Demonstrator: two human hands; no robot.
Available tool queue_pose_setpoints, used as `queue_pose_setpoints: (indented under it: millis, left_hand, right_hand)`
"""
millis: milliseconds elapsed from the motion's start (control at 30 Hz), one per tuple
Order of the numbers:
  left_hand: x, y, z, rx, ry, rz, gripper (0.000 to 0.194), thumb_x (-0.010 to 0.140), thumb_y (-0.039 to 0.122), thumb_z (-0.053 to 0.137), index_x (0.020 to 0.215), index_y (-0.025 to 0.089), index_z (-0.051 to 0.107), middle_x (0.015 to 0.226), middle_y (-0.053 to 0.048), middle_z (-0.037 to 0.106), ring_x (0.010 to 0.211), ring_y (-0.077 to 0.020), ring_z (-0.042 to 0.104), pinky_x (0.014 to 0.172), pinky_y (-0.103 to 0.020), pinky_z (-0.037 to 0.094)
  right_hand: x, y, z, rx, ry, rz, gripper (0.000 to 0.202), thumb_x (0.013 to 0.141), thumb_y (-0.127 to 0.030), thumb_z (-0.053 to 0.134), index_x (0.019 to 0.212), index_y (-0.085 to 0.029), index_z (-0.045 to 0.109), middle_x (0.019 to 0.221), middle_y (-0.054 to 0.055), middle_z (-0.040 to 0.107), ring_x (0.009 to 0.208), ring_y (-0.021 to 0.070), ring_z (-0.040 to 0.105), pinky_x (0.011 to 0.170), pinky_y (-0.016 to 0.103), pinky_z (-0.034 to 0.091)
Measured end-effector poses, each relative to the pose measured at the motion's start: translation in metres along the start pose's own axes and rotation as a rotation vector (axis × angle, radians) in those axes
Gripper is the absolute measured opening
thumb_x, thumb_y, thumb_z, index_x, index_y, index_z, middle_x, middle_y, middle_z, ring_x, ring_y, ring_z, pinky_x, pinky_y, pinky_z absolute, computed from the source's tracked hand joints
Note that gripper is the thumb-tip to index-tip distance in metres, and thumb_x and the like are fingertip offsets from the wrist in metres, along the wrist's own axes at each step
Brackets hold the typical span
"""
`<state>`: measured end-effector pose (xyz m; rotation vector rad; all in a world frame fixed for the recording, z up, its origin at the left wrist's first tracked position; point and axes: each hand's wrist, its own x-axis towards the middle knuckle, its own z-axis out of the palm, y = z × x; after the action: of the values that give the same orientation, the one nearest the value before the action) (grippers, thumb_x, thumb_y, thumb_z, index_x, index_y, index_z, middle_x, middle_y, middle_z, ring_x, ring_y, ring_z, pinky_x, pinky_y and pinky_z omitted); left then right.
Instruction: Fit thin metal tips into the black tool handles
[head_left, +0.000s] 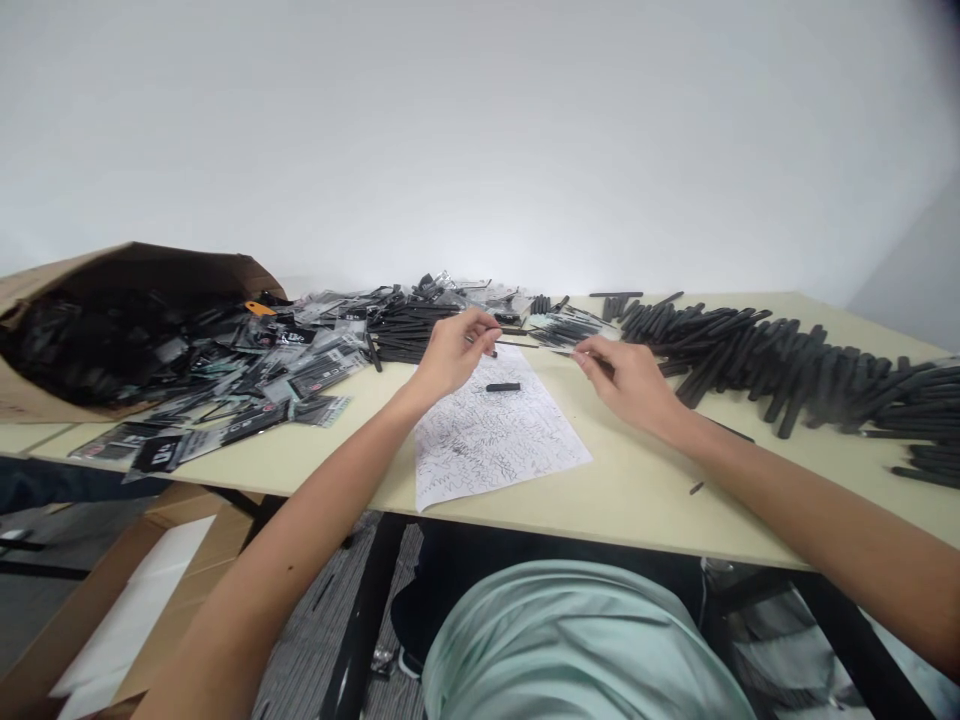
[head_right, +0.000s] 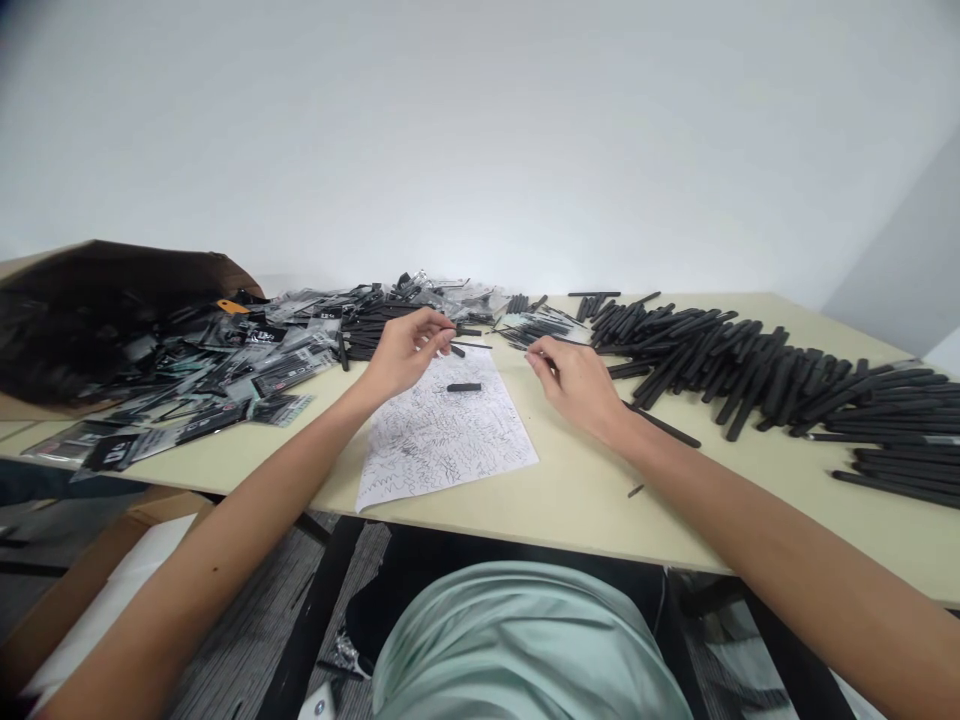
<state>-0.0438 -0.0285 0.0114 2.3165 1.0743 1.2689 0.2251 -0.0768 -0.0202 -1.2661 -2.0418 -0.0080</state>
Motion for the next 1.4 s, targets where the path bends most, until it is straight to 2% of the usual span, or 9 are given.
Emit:
queue_pose_setpoints:
  millis: [100, 267, 367, 467, 667, 867, 1100, 1233, 1400]
  left_hand:
    - [0.002, -0.001, -0.008, -0.03, 0.015, -0.008, 0.015, 0.094, 0.031, 0.063, 0.096, 0.016, 0.064, 0.077, -0.004, 0.069, 0.068, -0.014, 0.067, 0.066, -0.028, 0.054]
    - [-0.001, 0.0, -0.005, -0.013, -0.019, 0.011, 0.015, 0.093, 0.031, 0.062, 0.095, 0.016, 0.064, 0.073, -0.004, 0.068, 0.066, -0.0137, 0.065, 0.064, -0.028, 0.053]
    - [-0.002, 0.0, 0.001, 0.01, -0.067, 0.011, 0.016, 0.093, 0.033, 0.062, 0.095, 0.016, 0.065, 0.076, -0.004, 0.07, 0.067, -0.0139, 0.066, 0.065, -0.028, 0.053]
    - [-0.004, -0.001, 0.004, 0.034, -0.077, -0.012, 0.019, 0.095, 0.035, 0.06, 0.097, 0.017, 0.064, 0.081, -0.005, 0.072, 0.073, -0.0152, 0.069, 0.071, -0.029, 0.055]
    - [-0.004, -0.003, 0.001, 0.245, -0.006, -0.098, 0.021, 0.098, 0.038, 0.055, 0.097, 0.019, 0.064, 0.096, -0.007, 0.075, 0.091, -0.0206, 0.07, 0.078, -0.033, 0.055]
    - [-0.006, -0.008, 0.005, 0.251, -0.15, -0.054, 0.012, 0.092, 0.031, 0.063, 0.098, 0.021, 0.063, 0.096, -0.004, 0.074, 0.09, -0.0193, 0.069, 0.08, -0.033, 0.053]
    - [-0.007, -0.015, 0.009, 0.249, -0.256, 0.029, 0.011, 0.092, 0.03, 0.064, 0.098, 0.021, 0.065, 0.096, -0.005, 0.073, 0.093, -0.0201, 0.068, 0.084, -0.035, 0.051]
    - [-0.008, -0.013, 0.009, 0.285, -0.291, 0.033, 0.013, 0.091, 0.031, 0.064, 0.099, 0.021, 0.065, 0.096, -0.005, 0.073, 0.092, -0.0206, 0.068, 0.082, -0.035, 0.051]
    - [-0.009, -0.009, 0.008, 0.338, -0.3, 0.053, 0.01, 0.092, 0.029, 0.063, 0.099, 0.022, 0.064, 0.096, -0.003, 0.073, 0.092, -0.0194, 0.068, 0.082, -0.034, 0.049]
  right_hand:
    - [0.0, 0.001, -0.001, 0.014, 0.029, -0.018, 0.028, 0.1, -0.036, 0.047, 0.102, -0.018, 0.068, 0.09, 0.006, 0.073, 0.072, 0.019, 0.062, 0.07, 0.029, 0.041]
    - [-0.001, -0.001, 0.003, 0.057, -0.016, -0.05, 0.039, 0.098, -0.04, 0.052, 0.129, -0.017, 0.06, 0.104, 0.008, 0.074, 0.076, 0.0203, 0.065, 0.074, 0.031, 0.044]
    - [-0.002, -0.001, 0.007, 0.045, -0.082, -0.102, 0.032, 0.1, -0.038, 0.047, 0.115, -0.018, 0.069, 0.106, 0.009, 0.075, 0.088, 0.0223, 0.067, 0.076, 0.031, 0.044]
    - [-0.002, 0.0, 0.009, -0.027, -0.126, -0.099, 0.031, 0.101, -0.035, 0.045, 0.105, -0.02, 0.072, 0.099, 0.006, 0.076, 0.082, 0.0207, 0.067, 0.074, 0.03, 0.043]
    - [0.013, 0.022, 0.004, -0.354, -0.112, 0.118, 0.03, 0.099, -0.032, 0.046, 0.107, -0.021, 0.072, 0.089, 0.008, 0.076, 0.08, 0.0246, 0.067, 0.066, 0.031, 0.038]
    - [0.03, 0.045, 0.003, -0.548, -0.141, 0.221, 0.031, 0.098, -0.029, 0.043, 0.097, -0.02, 0.073, 0.093, 0.01, 0.075, 0.086, 0.0259, 0.067, 0.065, 0.032, 0.037]
    - [0.031, 0.041, 0.012, -0.636, -0.256, 0.264, 0.038, 0.101, -0.026, 0.038, 0.096, -0.012, 0.073, 0.098, 0.019, 0.072, 0.087, 0.0278, 0.069, 0.07, 0.034, 0.042]
    - [0.03, 0.038, 0.012, -0.601, -0.202, 0.222, 0.044, 0.103, -0.035, 0.033, 0.101, -0.013, 0.071, 0.104, 0.018, 0.072, 0.089, 0.0273, 0.068, 0.072, 0.034, 0.043]
    - [0.028, 0.038, 0.015, -0.559, -0.25, 0.119, 0.043, 0.099, -0.046, 0.042, 0.099, -0.016, 0.072, 0.111, 0.014, 0.069, 0.087, 0.0257, 0.066, 0.069, 0.033, 0.044]
